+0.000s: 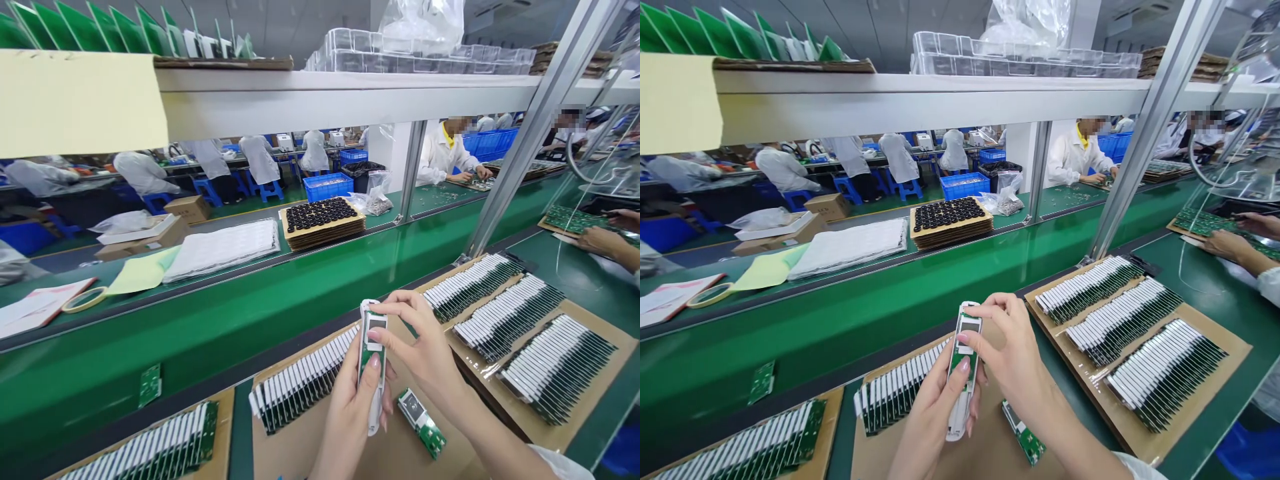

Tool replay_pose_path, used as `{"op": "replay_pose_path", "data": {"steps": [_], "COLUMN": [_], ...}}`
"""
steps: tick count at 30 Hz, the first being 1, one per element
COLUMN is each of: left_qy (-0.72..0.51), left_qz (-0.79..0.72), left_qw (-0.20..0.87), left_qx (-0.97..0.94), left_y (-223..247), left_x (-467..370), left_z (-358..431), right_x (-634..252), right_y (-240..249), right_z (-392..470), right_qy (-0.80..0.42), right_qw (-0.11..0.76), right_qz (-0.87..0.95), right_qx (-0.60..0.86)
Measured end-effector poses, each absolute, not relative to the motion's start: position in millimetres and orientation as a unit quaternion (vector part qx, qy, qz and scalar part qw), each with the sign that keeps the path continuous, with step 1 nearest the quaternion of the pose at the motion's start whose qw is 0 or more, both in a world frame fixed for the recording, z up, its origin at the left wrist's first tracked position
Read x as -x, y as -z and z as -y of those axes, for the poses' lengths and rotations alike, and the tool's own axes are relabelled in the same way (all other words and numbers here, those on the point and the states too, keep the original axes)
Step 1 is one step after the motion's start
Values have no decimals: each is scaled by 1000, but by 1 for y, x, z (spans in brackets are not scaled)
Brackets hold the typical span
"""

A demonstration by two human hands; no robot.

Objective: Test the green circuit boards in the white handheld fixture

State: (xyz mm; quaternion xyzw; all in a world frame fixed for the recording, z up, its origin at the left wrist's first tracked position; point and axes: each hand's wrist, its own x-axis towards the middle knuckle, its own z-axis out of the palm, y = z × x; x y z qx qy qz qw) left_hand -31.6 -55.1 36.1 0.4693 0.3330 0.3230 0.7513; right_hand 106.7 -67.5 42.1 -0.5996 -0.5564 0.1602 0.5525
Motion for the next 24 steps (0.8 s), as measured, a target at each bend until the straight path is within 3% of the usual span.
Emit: {"op": "replay_pose_path", "data": {"steps": [8, 24], "left_qy": [-343, -355], "left_qz": [-358, -345], "left_qw": [733, 743], "left_qx": [-465, -450], "left_y": [-43, -46], "left_x": [28, 25], "left_z": [69, 80], "right_x": [-110, -114], "right_y": [-54, -67], "right_z": [87, 100], "right_qy": [-194, -264], "right_qw": [478, 478], "right_qz": [597, 612], "right_qx": [614, 572]}}
